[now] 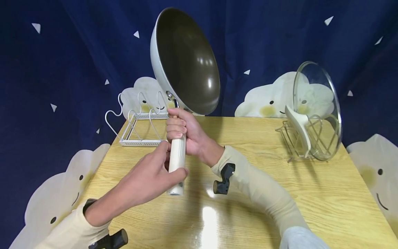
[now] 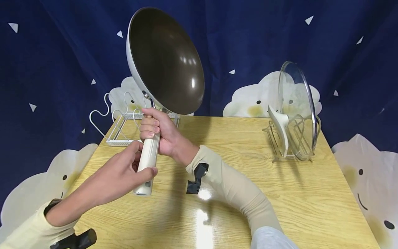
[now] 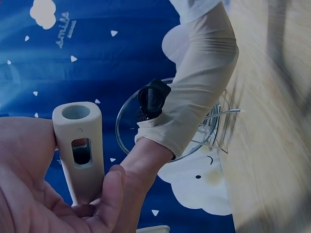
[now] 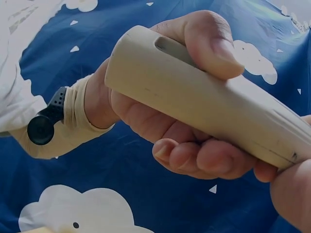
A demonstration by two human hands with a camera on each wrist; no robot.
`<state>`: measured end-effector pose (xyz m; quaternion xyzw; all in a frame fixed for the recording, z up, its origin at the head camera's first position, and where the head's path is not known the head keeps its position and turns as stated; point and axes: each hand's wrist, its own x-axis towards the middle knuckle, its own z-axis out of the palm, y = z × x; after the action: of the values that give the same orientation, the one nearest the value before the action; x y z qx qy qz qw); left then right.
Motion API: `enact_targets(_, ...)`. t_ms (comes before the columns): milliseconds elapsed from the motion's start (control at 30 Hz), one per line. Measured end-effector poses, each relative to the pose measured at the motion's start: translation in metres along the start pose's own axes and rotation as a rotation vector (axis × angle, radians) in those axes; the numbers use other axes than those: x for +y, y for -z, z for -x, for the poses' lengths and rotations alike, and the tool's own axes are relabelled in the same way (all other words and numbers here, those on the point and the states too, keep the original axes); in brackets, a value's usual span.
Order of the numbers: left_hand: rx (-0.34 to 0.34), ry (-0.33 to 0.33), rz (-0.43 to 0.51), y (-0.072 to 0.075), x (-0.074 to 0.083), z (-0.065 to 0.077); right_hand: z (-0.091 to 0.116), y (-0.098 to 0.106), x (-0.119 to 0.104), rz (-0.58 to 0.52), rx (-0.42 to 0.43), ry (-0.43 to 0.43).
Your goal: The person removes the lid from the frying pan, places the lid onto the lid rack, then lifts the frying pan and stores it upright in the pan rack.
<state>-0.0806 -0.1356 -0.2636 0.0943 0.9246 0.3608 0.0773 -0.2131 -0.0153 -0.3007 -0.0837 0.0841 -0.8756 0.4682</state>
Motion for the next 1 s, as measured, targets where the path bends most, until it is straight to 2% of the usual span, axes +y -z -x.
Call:
enact_targets(167,0.016,-0.01,0.018,0.005,-0.001,0.003,-0.006,-0.008,0.002,0.038,-0.012,-0.007)
enact_targets(333,0.013,-0.024,0.059,0.012,-0.002,0.007,-0.014,-0.014,0.002,0.012,-0.036,-0.047)
enact_targets(567,0.017,-0.046,0.094,0.018,-0.009,0.005,-0.029,-0.012,-0.001,-0.014,-0.087,-0.082)
enact_targets(700,0.022,-0.03,0.119,0.02,-0.012,0.004,-0.035,-0.01,-0.002,-0.028,-0.119,-0.106)
enact_targets(867,0.073,-0.018,0.098,0.018,-0.015,0.004,-0.041,-0.007,-0.002,-0.059,-0.152,-0.139)
enact_targets(1000,0.133,-0.041,0.061,0.014,-0.02,0.002,-0.045,-0.006,-0.002,-0.081,-0.154,-0.144)
